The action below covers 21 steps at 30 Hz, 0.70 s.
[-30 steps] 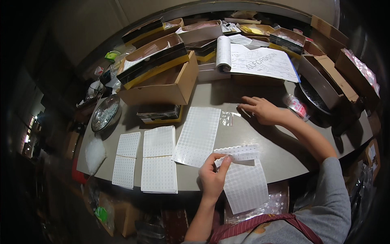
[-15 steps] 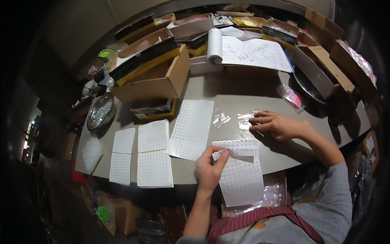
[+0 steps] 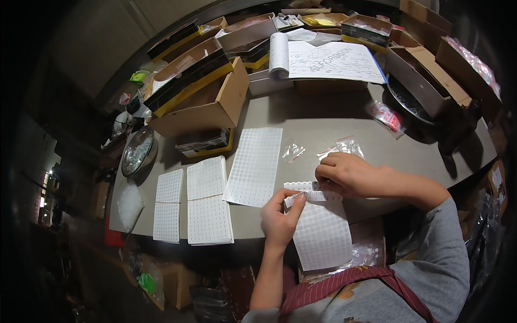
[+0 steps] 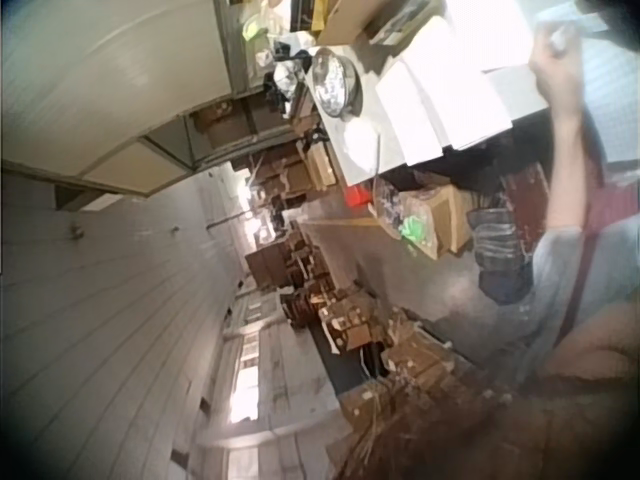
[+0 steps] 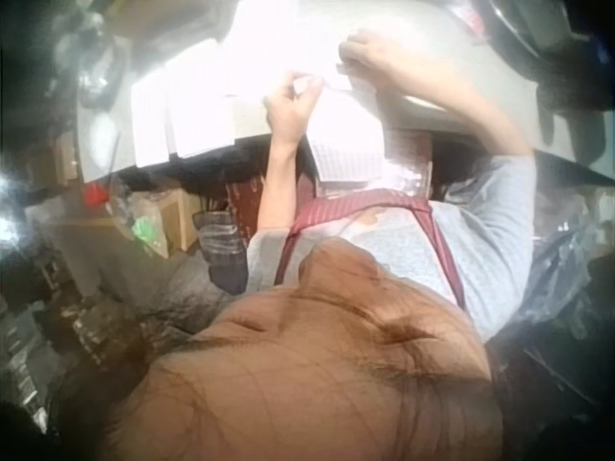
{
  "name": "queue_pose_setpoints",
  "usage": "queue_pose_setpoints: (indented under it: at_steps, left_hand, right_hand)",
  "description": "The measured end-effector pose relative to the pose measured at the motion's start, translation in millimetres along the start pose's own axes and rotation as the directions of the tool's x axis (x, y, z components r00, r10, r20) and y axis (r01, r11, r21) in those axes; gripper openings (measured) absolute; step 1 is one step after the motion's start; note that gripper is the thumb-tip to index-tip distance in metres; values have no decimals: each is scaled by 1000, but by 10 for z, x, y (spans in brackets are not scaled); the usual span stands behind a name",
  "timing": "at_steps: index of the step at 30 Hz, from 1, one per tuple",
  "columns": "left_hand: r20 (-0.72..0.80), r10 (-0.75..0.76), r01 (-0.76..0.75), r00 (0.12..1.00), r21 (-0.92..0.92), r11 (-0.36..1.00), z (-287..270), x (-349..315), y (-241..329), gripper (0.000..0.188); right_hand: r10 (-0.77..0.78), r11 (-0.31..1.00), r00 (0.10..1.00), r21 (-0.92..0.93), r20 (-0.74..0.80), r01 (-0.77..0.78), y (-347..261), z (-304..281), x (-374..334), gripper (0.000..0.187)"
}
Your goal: The person peels small circular stickers from a sheet and places them onto small clear plastic bags on a cluttered workbench. The person repeatedly picks up bags, applies a sticker, and sets them aside while handling sticker sheets and plastic bags.
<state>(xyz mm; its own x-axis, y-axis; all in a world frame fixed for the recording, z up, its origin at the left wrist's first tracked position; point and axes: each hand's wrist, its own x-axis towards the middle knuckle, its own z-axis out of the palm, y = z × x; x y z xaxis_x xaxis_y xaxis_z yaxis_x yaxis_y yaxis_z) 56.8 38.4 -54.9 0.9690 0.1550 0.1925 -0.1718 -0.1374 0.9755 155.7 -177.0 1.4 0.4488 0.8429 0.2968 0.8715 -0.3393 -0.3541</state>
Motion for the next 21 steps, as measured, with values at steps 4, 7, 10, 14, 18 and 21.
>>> queue_pose_setpoints:
  at_steps: [4,7,10,14,18,21]
  left_hand:
    - [-4,-2,1,1000,-43,999,15,-1,-25,15]
    - [0,8,-8,1000,-44,999,30,2,-1,15]
    - [-2,-3,3,1000,-47,999,11,-2,-44,16]
    - [-36,-30,26,999,-101,994,24,-3,-22,17]
    - [-26,-65,63,998,-57,996,-11,-6,-66,16]
    - [-17,-60,57,998,-132,990,11,0,-7,18]
  right_hand:
    - [-62,996,997,-67,-47,59,-6,71,-36,23]
    - [-68,997,997,-27,-19,68,-8,51,-66,23]
    - [-57,998,998,32,5,57,-11,21,-67,24]
    - [96,984,995,150,0,-95,7,-90,-74,27]
    - [163,966,985,194,50,-169,58,-105,-107,32]
    - [156,961,988,229,24,-157,40,-117,-115,31]
